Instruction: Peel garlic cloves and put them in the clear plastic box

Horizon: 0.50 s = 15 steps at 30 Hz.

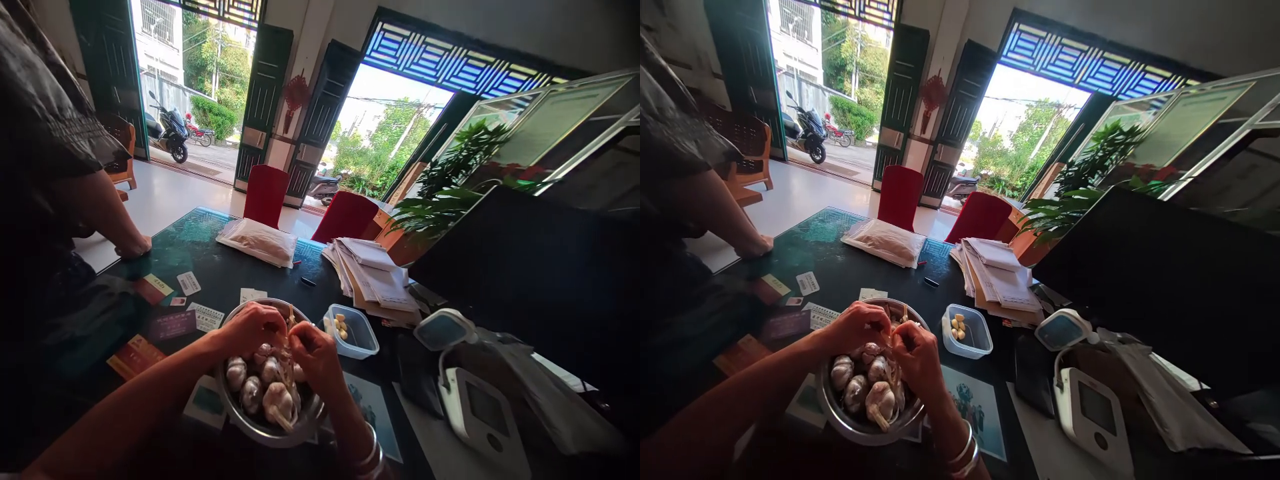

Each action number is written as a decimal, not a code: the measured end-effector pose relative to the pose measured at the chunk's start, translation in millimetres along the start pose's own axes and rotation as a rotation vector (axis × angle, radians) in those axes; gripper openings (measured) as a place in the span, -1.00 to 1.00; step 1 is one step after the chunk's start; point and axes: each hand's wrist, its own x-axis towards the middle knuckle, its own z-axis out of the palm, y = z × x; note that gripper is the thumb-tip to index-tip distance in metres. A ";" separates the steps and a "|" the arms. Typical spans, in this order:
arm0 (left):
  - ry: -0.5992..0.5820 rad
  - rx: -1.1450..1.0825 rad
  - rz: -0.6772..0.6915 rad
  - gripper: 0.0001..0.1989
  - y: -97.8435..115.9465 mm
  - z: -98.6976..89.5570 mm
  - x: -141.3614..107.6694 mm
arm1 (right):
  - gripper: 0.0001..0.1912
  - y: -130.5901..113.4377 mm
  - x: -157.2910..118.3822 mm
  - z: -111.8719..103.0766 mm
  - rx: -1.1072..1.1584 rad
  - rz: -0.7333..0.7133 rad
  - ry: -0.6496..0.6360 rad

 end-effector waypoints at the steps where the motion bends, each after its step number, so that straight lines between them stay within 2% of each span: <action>1: 0.002 -0.021 -0.003 -0.96 0.0 -0.2 0.6 | -0.85 -0.3 0.4 -0.2 0.027 0.010 -0.010; 4: 0.034 -0.062 -0.052 -0.96 0.0 -0.1 1.6 | -0.85 -0.3 1.3 -0.8 0.110 0.053 -0.033; 8: 0.119 -0.152 -0.150 -0.80 0.4 2.1 0.6 | -0.83 1.9 0.5 -0.5 0.176 0.093 -0.009; 11: 0.160 -0.173 -0.154 -0.89 -0.6 5.3 -0.4 | -0.82 5.0 -0.6 1.5 0.073 0.056 0.042; 15: 0.170 -0.111 -0.140 -0.85 -2.8 8.4 -0.7 | -0.80 7.6 -0.6 4.5 -0.049 -0.005 0.068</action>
